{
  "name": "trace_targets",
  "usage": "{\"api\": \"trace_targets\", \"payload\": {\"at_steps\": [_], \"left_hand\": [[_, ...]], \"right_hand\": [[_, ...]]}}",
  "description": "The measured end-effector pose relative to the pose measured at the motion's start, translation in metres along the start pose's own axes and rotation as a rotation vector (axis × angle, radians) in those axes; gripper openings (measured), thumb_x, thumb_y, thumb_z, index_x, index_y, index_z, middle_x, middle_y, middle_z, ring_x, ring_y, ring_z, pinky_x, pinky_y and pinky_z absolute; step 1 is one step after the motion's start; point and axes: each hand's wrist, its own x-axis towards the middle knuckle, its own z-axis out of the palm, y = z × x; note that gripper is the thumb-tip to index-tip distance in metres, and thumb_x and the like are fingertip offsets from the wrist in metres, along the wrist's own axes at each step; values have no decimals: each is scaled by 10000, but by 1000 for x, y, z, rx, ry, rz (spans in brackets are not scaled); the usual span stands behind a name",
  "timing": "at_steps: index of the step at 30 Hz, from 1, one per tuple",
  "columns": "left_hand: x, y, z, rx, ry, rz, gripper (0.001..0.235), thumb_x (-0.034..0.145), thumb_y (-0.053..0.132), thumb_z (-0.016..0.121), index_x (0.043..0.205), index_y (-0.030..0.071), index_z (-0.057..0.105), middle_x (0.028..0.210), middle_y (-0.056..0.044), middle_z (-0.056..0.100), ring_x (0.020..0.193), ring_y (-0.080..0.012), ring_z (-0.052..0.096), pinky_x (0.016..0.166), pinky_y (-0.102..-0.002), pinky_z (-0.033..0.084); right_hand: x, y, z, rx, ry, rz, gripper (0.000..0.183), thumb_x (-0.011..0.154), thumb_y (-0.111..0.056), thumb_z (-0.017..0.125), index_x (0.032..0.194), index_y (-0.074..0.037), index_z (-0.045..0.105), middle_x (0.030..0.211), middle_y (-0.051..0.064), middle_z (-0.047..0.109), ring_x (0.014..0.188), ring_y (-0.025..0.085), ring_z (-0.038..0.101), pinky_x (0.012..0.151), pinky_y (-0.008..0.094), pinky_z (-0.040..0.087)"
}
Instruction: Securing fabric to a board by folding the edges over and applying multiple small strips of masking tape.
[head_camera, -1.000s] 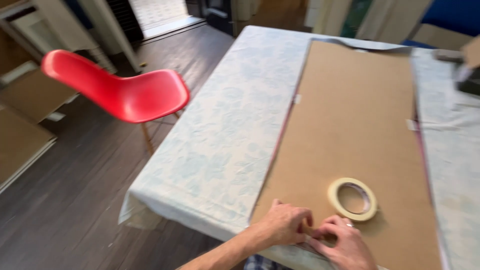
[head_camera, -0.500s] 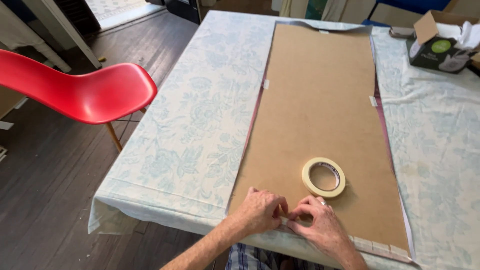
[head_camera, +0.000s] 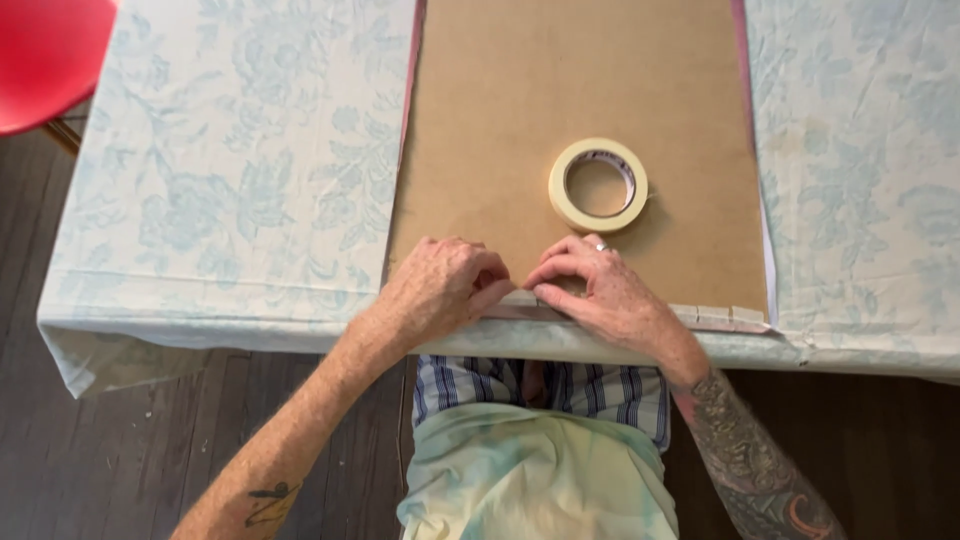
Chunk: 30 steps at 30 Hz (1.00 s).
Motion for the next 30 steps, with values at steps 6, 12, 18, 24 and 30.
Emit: {"api": "trace_targets", "payload": {"at_steps": [6, 12, 18, 24, 30], "left_hand": [[3, -3, 13, 38, -62, -48, 112, 887, 326, 719, 852, 229, 763, 772, 52, 707, 903, -178, 695, 997, -406, 436], [3, -3, 11, 3, -89, -61, 155, 904, 367, 736, 879, 220, 776, 757, 52, 717, 902, -174, 705, 1024, -447, 422], [5, -2, 4, -4, -113, -49, 155, 925, 292, 716, 881, 159, 783, 755, -10, 730, 895, -215, 726, 975, -456, 480], [15, -7, 9, -18, -153, -60, 137, 919, 248, 716, 869, 134, 775, 775, -46, 752, 904, -251, 739, 910, -450, 554], [13, -4, 3, -49, -193, -61, 147, 927, 238, 691, 887, 118, 766, 801, -61, 750, 952, -265, 722, 896, -447, 579]], "right_hand": [[-1, -5, -10, 12, -78, 23, 176, 987, -296, 638, 1081, -222, 767, 1104, 22, 689, 1073, 232, 598, 936, 409, 477], [5, -4, -8, -81, -106, 54, 257, 902, -420, 750, 1037, -205, 790, 1013, 21, 673, 1039, 225, 597, 947, 420, 462], [16, 9, -3, -217, -171, 48, 180, 897, -427, 752, 900, -247, 761, 895, -35, 621, 983, 158, 588, 880, 361, 456], [19, -6, -13, -150, -200, 61, 199, 919, -390, 732, 904, -196, 776, 875, 17, 672, 933, 184, 615, 871, 378, 484], [21, -12, -17, -144, -220, 86, 222, 934, -391, 700, 930, -177, 760, 899, 42, 673, 945, 216, 613, 881, 387, 493]]}}
